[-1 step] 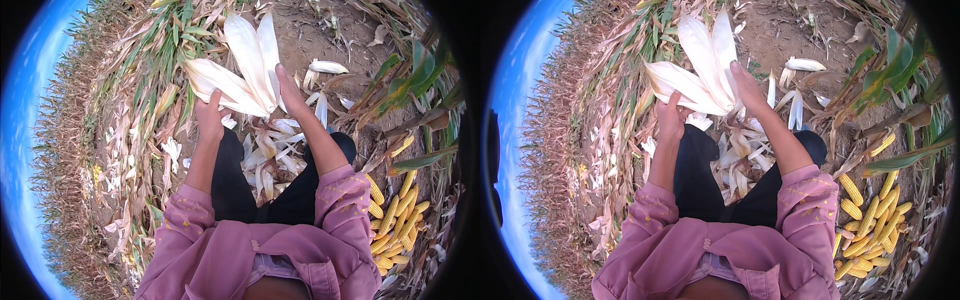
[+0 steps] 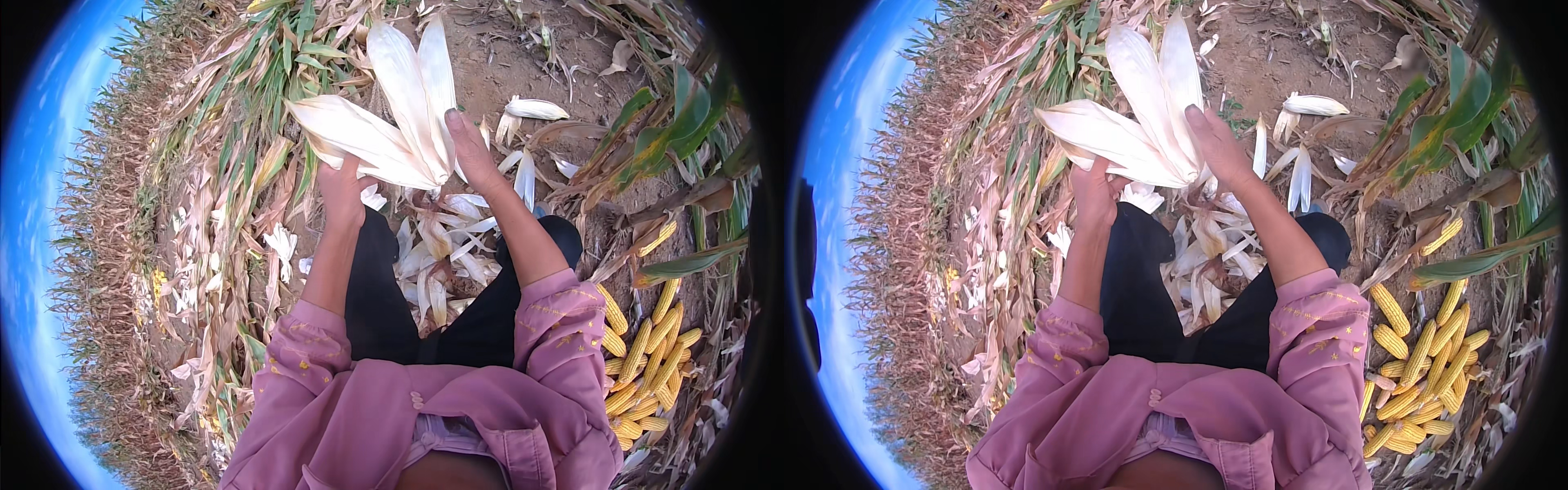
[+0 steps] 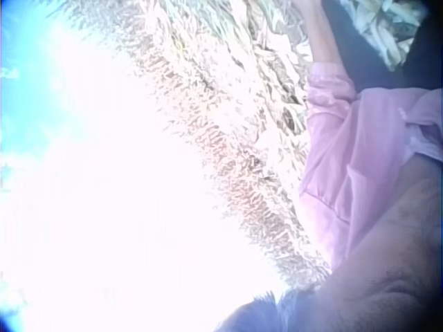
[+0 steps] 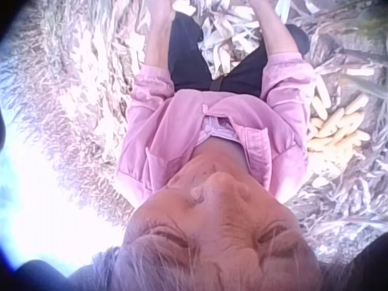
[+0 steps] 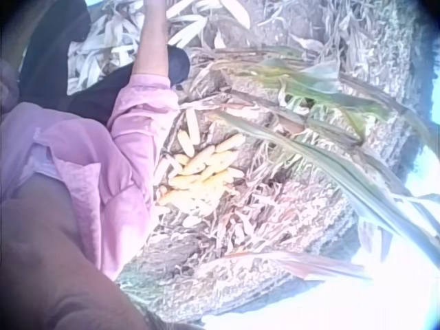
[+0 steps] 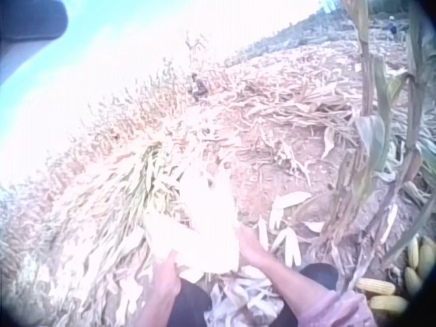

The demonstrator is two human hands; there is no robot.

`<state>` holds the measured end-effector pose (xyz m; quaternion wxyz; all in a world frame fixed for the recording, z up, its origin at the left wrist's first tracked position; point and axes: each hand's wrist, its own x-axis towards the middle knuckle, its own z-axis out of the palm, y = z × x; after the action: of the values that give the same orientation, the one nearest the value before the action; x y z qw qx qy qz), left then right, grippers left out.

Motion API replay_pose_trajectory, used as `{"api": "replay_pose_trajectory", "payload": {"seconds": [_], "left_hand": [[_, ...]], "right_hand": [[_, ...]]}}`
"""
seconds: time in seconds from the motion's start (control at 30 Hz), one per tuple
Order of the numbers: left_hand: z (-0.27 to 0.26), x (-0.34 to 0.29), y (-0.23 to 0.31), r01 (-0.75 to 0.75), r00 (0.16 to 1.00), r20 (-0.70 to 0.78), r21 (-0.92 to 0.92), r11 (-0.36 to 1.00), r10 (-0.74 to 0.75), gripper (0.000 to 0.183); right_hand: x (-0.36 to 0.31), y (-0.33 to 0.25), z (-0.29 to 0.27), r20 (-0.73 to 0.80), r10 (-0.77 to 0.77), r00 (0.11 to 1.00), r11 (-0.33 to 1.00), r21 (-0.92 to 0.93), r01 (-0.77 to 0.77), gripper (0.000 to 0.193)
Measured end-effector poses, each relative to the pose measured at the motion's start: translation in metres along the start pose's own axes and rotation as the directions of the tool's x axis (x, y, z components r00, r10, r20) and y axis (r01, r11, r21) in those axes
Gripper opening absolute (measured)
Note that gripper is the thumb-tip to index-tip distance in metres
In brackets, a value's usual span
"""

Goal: The person sits on the ground in a cornfield and shucks corn cobs by hand, removing husks and silk. Shucked cobs are placed in a growing pile to the right, while husks are discarded on the ground.

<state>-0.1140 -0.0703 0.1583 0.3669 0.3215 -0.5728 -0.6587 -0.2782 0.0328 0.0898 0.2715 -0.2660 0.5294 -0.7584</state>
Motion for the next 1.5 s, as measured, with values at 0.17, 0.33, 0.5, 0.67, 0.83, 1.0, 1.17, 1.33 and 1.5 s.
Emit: {"api": "replay_pose_trajectory", "payload": {"seconds": [0.17, 0.33, 0.5, 0.67, 0.83, 1.0, 1.17, 1.33, 1.5], "left_hand": [[0.019, -0.003, 0.004, -0.065, 0.996, -0.048, 0.081, 0.995, 0.069, 0.039], [0.009, 0.005, -0.012, -0.093, 0.983, -0.130, 0.260, 0.961, 0.130, 0.043], [0.008, 0.021, -0.016, -0.087, 0.974, -0.170, 0.332, 0.939, 0.151, 0.044], [0.022, 0.020, -0.020, -0.189, 0.967, -0.088, 0.386, 0.903, 0.240, 0.043], [0.025, 0.019, -0.031, -0.213, 0.973, -0.002, 0.387, 0.897, 0.232, 0.045], [0.024, 0.020, -0.021, -0.075, 0.996, -0.020, 0.307, 0.949, 0.086, 0.051], [0.019, 0.015, -0.010, -0.034, 0.999, -0.022, 0.175, 0.984, 0.038, 0.051], [0.016, 0.013, -0.004, -0.018, 1.000, 0.010, 0.022, 1.000, 0.018, 0.049], [0.016, -0.005, 0.005, -0.219, 0.974, 0.049, -0.018, 0.976, 0.220, 0.054]], "right_hand": [[-0.016, -0.029, 0.006, 0.188, -0.197, 0.962, 0.839, -0.475, 0.265, 0.082], [-0.015, -0.004, 0.014, 0.201, -0.377, 0.904, 0.746, -0.512, 0.425, 0.039], [-0.020, -0.007, 0.016, 0.173, -0.347, 0.922, 0.826, -0.409, 0.388, 0.048], [-0.020, 0.007, 0.019, 0.226, -0.506, 0.833, 0.716, -0.428, 0.551, 0.058], [-0.015, 0.002, 0.019, 0.069, -0.223, 0.972, 0.828, -0.513, 0.226, 0.061], [-0.006, -0.003, 0.015, -0.133, -0.054, 0.990, 0.966, -0.257, 0.019, 0.051], [0.009, -0.001, 0.003, -0.159, 0.017, 0.987, 0.964, 0.264, 0.026, 0.044], [0.029, 0.008, -0.001, -0.150, 0.072, 0.986, 0.740, 0.671, 0.048, 0.035], [0.010, -0.017, -0.008, 0.063, -0.005, 0.998, 0.597, 0.801, -0.047, 0.037]]}}
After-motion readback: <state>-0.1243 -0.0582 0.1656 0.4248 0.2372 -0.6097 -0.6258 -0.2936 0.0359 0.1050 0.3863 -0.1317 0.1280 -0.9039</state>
